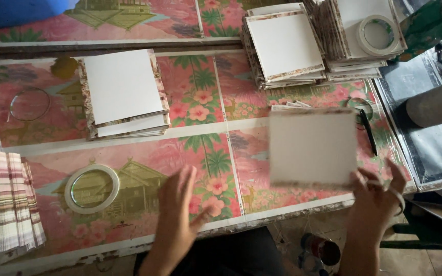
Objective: The person sits on the floor and repeatedly applies clear tape to the edges of small white paper sheets. They pick up a sheet, apply tape to the edges, and place it on a stack, repeating this process throughout the video.
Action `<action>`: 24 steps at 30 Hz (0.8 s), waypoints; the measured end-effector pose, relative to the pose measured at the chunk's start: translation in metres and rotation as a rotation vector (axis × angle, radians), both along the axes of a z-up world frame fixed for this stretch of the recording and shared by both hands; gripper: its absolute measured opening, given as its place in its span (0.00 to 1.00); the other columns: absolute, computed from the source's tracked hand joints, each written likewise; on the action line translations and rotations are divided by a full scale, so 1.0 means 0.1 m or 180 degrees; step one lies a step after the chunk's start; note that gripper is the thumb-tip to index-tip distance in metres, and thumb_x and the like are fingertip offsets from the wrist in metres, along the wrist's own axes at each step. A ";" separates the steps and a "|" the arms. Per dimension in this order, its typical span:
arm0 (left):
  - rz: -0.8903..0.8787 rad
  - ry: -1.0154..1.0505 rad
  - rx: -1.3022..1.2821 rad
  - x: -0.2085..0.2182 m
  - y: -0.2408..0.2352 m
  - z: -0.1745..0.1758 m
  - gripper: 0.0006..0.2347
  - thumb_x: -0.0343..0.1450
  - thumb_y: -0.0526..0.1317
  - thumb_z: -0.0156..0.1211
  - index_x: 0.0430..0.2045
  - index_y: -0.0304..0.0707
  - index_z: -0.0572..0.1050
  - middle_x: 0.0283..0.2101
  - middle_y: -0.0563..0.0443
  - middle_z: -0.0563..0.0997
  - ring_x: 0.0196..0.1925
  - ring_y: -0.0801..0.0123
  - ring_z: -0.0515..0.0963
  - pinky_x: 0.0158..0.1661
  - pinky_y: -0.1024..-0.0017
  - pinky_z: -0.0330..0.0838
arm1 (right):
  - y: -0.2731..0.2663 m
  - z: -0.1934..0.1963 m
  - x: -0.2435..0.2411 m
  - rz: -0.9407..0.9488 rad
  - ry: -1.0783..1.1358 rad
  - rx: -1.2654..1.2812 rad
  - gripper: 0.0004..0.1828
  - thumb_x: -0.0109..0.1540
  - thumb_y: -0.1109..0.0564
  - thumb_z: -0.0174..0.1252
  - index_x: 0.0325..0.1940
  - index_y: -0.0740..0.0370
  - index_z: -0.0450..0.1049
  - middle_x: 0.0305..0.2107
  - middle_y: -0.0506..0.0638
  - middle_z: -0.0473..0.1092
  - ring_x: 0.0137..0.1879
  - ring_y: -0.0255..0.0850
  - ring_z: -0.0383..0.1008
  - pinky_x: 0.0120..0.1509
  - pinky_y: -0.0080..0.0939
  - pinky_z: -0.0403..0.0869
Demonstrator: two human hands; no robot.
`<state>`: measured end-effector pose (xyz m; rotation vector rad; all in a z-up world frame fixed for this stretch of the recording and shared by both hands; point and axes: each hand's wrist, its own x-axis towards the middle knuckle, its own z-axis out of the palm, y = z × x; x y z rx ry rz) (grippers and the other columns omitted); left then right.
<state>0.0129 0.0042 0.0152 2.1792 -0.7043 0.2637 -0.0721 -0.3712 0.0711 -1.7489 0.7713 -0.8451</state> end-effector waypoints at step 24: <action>0.0935 -0.0865 0.1904 1.13 0.21 0.11 0.31 0.75 0.27 0.62 0.74 0.61 0.68 0.74 0.54 0.76 0.74 0.39 0.74 0.76 0.36 0.59 | 0.54 0.09 0.00 0.1143 0.0178 -0.0641 0.05 0.71 0.66 0.57 0.43 0.69 0.79 0.50 0.61 0.75 0.65 0.48 0.75 0.76 0.45 0.71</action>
